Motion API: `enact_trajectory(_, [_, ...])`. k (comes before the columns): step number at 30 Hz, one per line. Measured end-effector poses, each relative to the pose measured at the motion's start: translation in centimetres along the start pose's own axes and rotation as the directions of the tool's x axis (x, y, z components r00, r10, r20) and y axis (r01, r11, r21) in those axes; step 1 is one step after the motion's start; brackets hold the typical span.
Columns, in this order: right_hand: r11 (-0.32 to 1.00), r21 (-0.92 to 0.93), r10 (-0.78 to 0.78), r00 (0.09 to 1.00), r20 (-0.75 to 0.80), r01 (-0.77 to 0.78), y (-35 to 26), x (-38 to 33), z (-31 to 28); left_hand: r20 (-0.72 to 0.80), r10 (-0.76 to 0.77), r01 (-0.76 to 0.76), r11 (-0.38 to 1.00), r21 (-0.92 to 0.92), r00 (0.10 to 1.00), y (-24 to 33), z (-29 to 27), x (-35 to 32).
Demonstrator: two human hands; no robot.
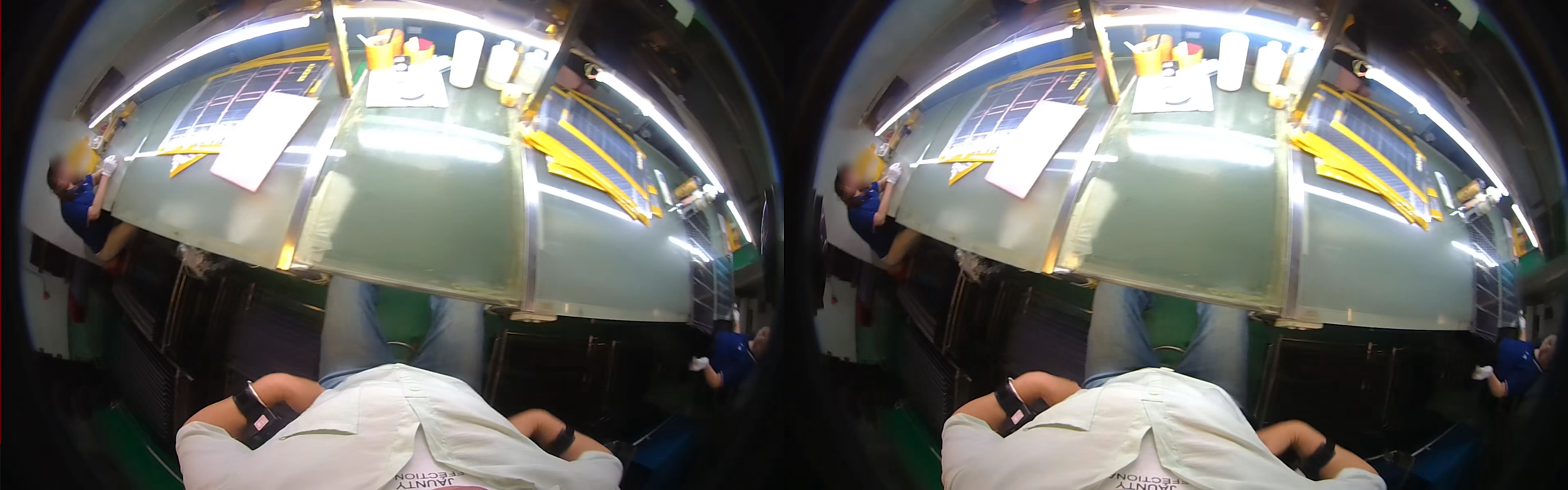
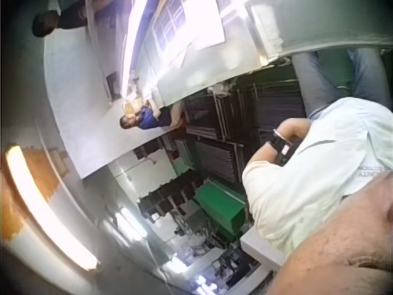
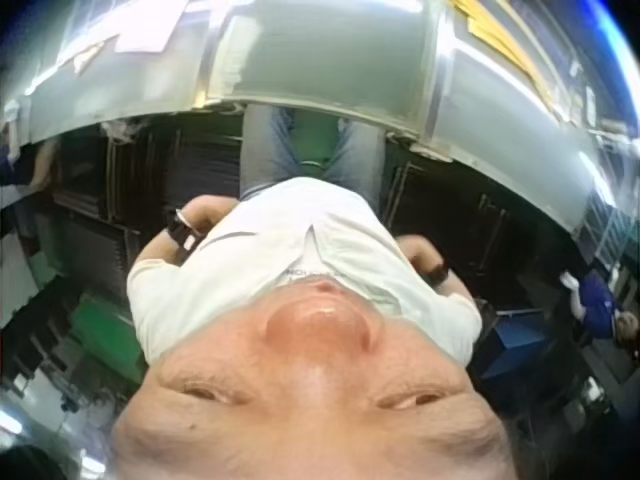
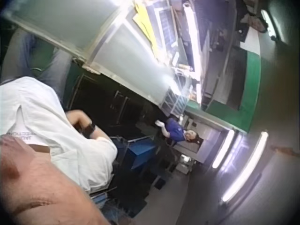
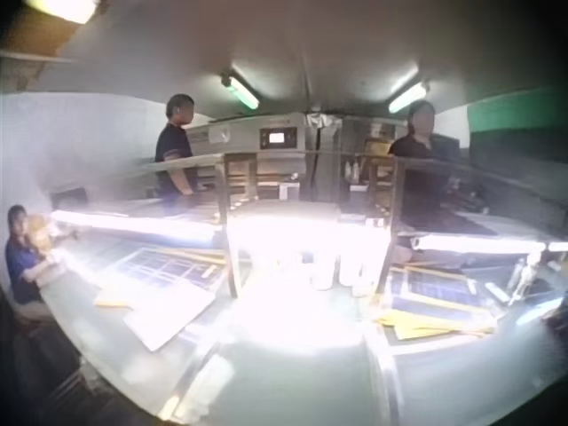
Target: Inspecting and handling thin sheets, likely circuit boards or film, in a factory setting.
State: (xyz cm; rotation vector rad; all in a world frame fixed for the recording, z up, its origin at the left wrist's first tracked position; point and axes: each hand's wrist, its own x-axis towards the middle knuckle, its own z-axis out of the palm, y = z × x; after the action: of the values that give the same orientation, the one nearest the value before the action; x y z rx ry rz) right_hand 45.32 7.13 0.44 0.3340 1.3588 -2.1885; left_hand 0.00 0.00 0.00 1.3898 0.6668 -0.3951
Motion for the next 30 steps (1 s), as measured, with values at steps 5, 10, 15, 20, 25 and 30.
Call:
enact_trajectory(5, [0.767,-0.506,-0.602,0.717,-0.351,0.396,-11.2,-4.7,-3.2,-0.824,0.239,-0.318,0.945,0.076,0.514,7.9,-6.1,-0.3])
enact_trajectory(10, [0.715,-0.652,-0.594,0.711,-0.376,0.251,-18.2,-8.1,-3.1,-0.856,0.508,-0.294,0.835,0.464,0.093,15.6,-12.2,-1.4])
enact_trajectory(15, [0.691,-0.722,-0.485,0.713,-0.505,-0.042,-24.6,-15.8,-3.9,-0.814,0.227,-0.386,0.922,0.003,0.535,17.9,-20.0,-13.3])
enact_trajectory(20, [0.84,-0.534,-0.534,0.025,-0.845,-0.101,-28.7,-26.1,-16.5,-0.991,0.126,-0.746,0.656,0.116,-0.043,17.3,-32.8,-20.7])
enact_trajectory(25, [0.589,-0.54,-0.255,-0.495,-0.831,0.602,-25.1,-32.2,-32.4,-0.893,0.449,-0.288,0.851,0.44,-0.036,12.9,-38.2,0.1])
enact_trajectory(30, [0.386,-0.535,-0.226,-0.486,-0.844,0.752,-30.9,-31.2,-39.8,-0.933,0.239,0.43,0.837,0.338,0.268,8.4,-31.5,8.6])
